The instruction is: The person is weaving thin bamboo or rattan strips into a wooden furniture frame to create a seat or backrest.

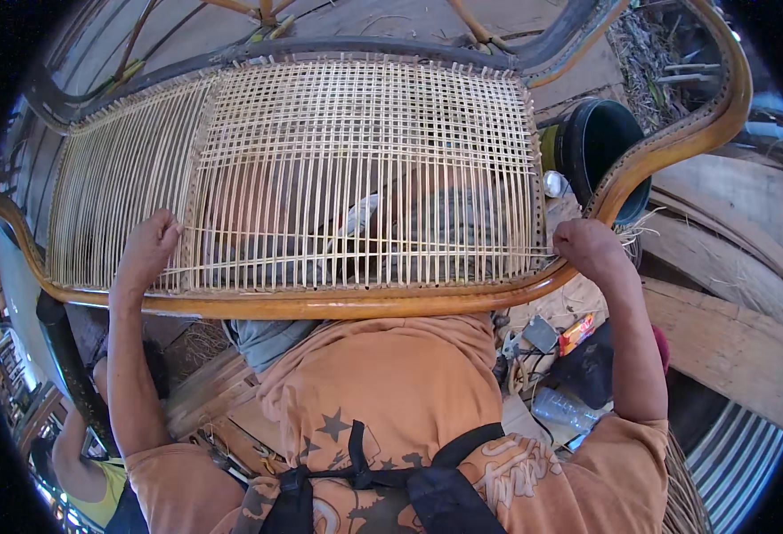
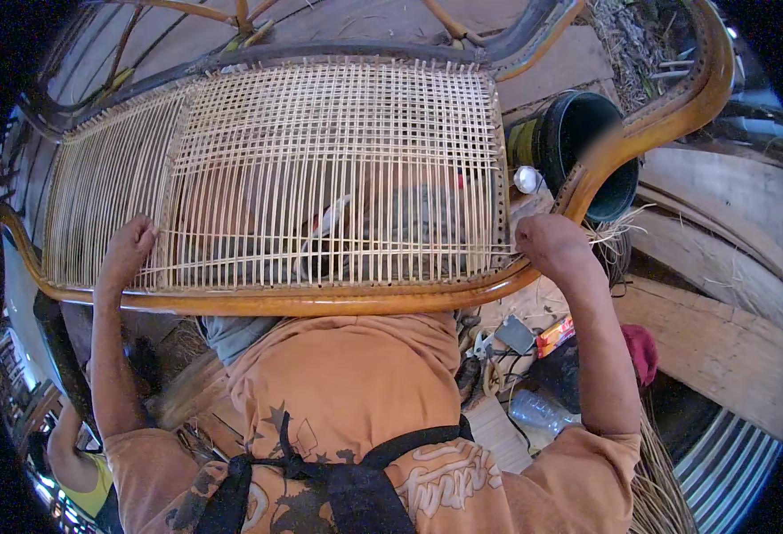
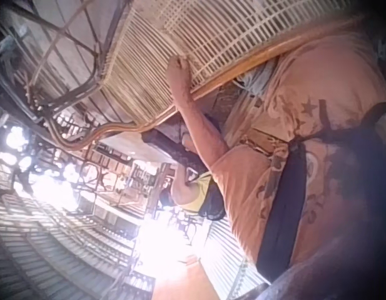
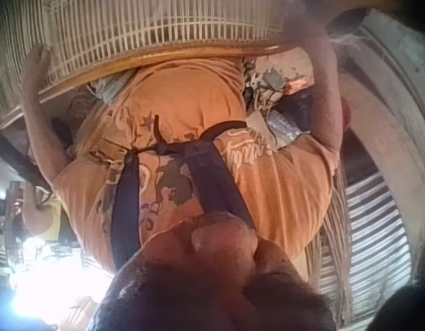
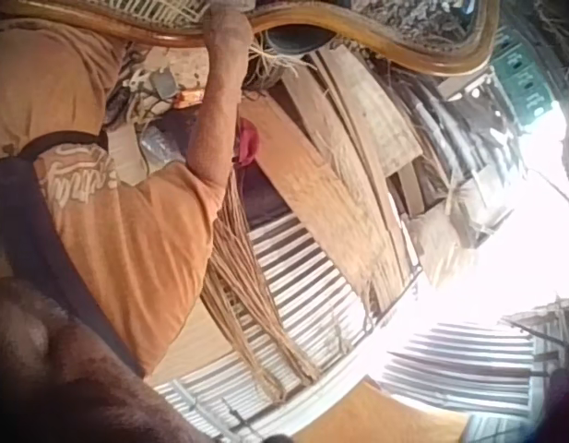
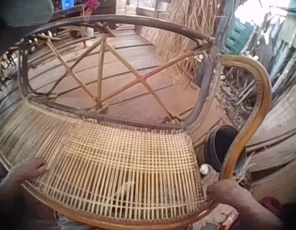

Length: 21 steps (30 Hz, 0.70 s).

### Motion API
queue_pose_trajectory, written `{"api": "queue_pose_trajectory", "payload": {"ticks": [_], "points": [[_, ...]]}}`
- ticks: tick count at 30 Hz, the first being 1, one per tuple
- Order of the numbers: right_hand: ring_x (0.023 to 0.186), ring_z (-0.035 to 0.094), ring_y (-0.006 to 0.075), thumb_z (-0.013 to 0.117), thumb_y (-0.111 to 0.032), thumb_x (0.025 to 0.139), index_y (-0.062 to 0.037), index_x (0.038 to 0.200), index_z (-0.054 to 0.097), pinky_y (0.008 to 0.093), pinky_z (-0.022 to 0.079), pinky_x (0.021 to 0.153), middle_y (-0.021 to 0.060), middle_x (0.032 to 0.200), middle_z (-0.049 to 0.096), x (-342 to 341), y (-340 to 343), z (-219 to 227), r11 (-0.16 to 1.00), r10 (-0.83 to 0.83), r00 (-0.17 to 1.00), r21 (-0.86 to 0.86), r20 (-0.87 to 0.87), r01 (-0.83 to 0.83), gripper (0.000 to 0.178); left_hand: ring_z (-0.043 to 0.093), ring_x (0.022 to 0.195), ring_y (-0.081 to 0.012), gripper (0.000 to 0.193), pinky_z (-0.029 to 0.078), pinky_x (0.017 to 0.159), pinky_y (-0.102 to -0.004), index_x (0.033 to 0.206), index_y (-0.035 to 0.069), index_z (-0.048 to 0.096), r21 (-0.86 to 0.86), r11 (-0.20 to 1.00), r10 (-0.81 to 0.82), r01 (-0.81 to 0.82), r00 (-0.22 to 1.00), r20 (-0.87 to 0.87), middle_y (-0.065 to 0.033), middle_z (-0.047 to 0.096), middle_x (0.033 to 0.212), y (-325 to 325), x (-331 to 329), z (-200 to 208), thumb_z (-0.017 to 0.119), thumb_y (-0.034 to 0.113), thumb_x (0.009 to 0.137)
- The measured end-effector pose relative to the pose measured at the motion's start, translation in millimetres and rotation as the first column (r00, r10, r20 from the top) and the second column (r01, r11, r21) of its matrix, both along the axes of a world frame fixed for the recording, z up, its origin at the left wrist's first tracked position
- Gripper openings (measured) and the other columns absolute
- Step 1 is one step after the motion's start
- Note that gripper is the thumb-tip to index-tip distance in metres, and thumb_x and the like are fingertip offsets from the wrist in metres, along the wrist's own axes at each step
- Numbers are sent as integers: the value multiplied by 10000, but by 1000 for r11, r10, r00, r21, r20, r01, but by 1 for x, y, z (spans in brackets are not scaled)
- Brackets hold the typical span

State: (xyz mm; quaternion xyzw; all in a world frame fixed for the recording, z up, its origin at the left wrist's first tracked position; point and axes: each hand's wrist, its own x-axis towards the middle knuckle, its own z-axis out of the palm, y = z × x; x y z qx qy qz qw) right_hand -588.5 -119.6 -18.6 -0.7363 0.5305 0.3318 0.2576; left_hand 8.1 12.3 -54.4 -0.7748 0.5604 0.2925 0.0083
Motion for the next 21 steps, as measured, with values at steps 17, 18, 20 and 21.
{"api": "queue_pose_trajectory", "payload": {"ticks": [17, 18, 20, 21], "points": [[830, 662, 382, 521, -116, 844, -55, 827, 661, 474, 528, 729, 182, 826, 677, -2, -29, -30, 910, 163, 975, -360, -149, -207, 153, 477, 612, -165, 268, 414, 587, -353, 837, -16, 550, 58, 997, 55, -51, 996, -67, -89, 504, 661, -10, -6, 13, 647, 232, 865], [820, 648, 404, 504, -134, 855, -47, 817, 643, 491, 515, 729, 196, 818, 664, -4, -35, -34, 903, 111, 986, -402, -124, -152, 168, 500, 622, -178, 276, 422, 597, -355, 844, -15, 563, 59, 998, 31, -26, 996, -85, -99, 525, 671, -12, -7, 12, 647, 248, 863], [854, 635, 422, 446, -136, 874, -37, 836, 621, 508, 500, 752, 215, 833, 650, -8, -48, -40, 851, 66, 996, -518, -62, -89, 205, 542, 646, -211, 294, 437, 618, -365, 859, -10, 584, 33, 999, -32, 36, 993, -111, -121, 563, 696, -16, -6, 8, 638, 279, 864], [870, 632, 415, 433, -134, 886, -33, 841, 613, 510, 494, 752, 217, 859, 650, -7, -57, -43, 849, 54, 995, -520, -86, -91, 211, 561, 662, -232, 303, 443, 630, -373, 867, -6, 593, 2, 997, -70, 71, 991, -116, -134, 581, 711, -18, -6, 2, 630, 295, 867]]}}
